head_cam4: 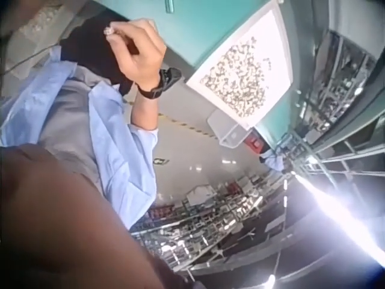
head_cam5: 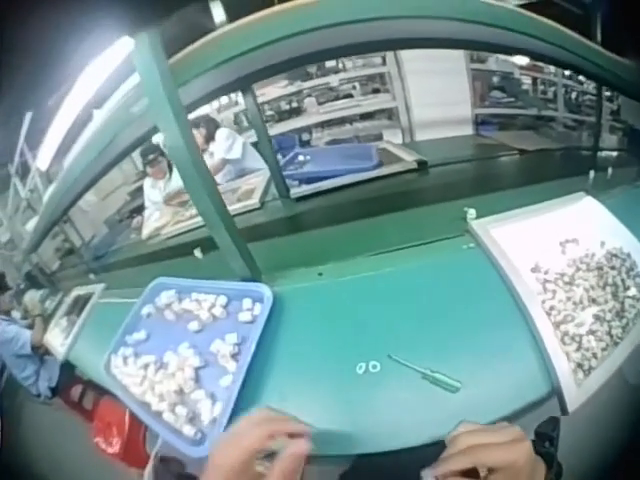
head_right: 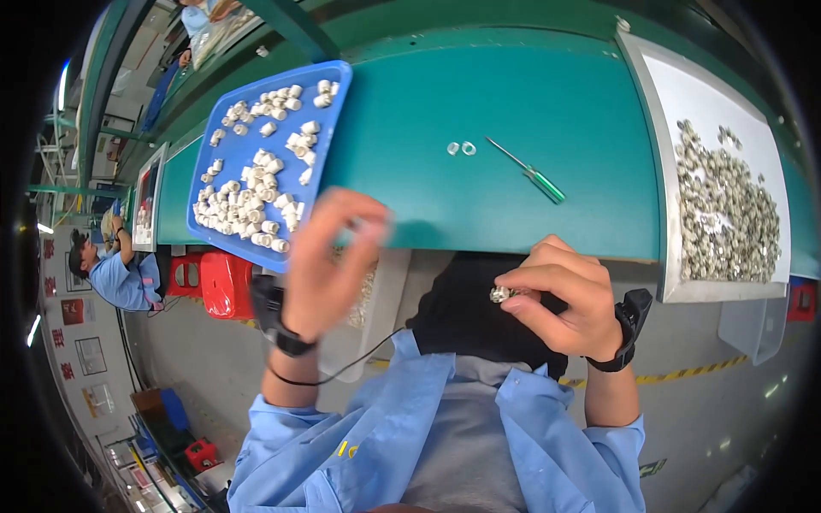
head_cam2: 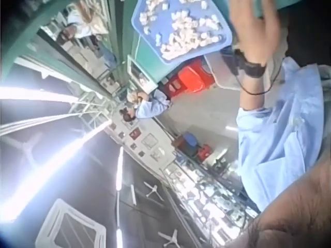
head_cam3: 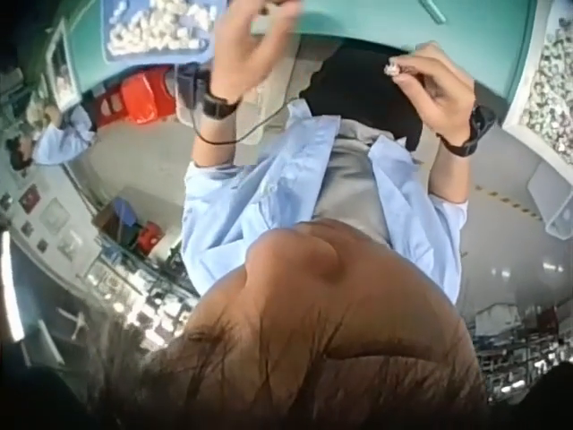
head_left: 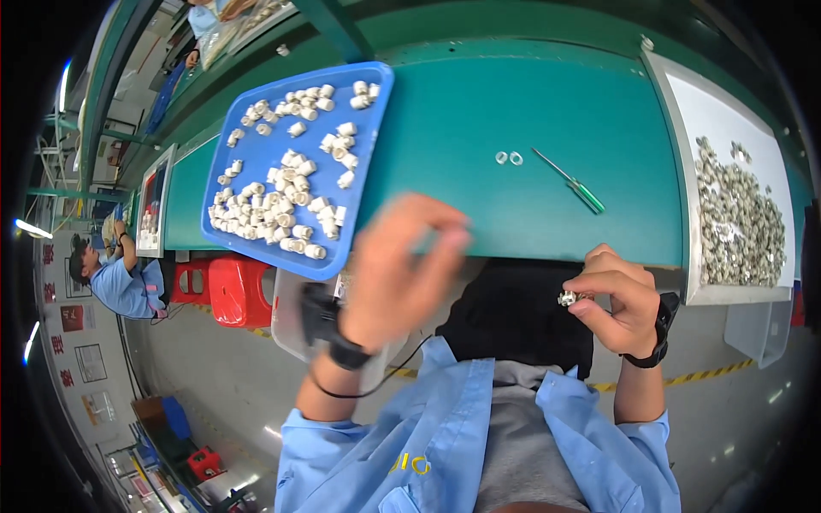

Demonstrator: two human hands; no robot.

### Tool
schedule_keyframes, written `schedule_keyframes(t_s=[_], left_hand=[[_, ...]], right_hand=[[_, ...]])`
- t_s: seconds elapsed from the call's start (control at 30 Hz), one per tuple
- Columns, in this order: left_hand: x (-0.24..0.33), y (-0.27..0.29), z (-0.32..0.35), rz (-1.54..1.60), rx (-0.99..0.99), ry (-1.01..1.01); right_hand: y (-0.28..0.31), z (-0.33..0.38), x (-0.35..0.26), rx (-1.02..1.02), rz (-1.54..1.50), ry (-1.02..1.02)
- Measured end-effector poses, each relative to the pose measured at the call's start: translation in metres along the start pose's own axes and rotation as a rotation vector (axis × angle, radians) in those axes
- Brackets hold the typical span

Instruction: The person picks up a white plastic component and a metal insert by hand, fits the metal insert into the plastic component, and presses them together. After repeating this assembly for several units, the person places each completed part into a blue tray.

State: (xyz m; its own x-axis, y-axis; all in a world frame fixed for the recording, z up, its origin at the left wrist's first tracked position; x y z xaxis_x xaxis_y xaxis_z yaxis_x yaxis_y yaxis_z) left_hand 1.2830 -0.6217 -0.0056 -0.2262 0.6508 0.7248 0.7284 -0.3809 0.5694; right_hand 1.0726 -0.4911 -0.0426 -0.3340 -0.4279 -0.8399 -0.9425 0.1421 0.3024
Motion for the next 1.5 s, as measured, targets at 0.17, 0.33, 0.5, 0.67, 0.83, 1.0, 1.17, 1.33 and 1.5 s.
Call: schedule_keyframes(t_s=[0.17,0.33,0.5,0.67,0.83,1.0,1.17,1.33,1.5], left_hand=[[-0.087,0.104,-0.056,-0.684,0.132,0.019],[-0.138,0.09,-0.079,-1.141,-0.233,0.325],[-0.153,0.081,-0.079,-1.116,-0.25,0.238],[-0.16,0.079,-0.088,-1.043,-0.138,0.147],[-0.175,0.072,-0.102,-0.852,-0.176,0.112],[-0.178,0.069,-0.113,-0.778,-0.176,0.159],[-0.177,0.075,-0.105,-0.783,-0.088,0.088],[-0.158,0.093,-0.082,-0.281,0.032,0.177],[-0.084,0.089,-0.03,0.333,0.012,0.3]], right_hand=[[-0.035,-0.013,0.014,0.03,-0.086,-0.157],[-0.054,-0.024,0.02,0.018,-0.067,-0.135],[-0.063,-0.024,0.03,0.031,-0.105,-0.234],[-0.063,-0.018,0.035,0.045,-0.153,-0.267],[-0.057,-0.006,0.036,0.079,-0.171,-0.27],[-0.052,0.008,0.034,0.119,-0.183,-0.268],[-0.048,0.018,0.032,0.143,-0.156,-0.246],[-0.042,0.025,0.03,0.158,-0.141,-0.236],[-0.037,0.028,0.03,0.195,-0.146,-0.219]])
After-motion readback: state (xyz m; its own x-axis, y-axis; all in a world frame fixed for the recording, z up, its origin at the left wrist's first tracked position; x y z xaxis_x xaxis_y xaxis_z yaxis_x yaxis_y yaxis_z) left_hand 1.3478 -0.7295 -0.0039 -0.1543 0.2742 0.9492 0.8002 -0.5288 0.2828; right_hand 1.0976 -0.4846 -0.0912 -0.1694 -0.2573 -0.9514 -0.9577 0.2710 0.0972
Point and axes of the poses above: each hand's wrist, its own z-axis away from the middle knuckle, its own y-axis out of the back of the hand, x = y × z, the point moved 5 cm from there along -z, towards the middle knuckle, and after that the axes turned 3 degrees about -y, right-handed, at the moved point
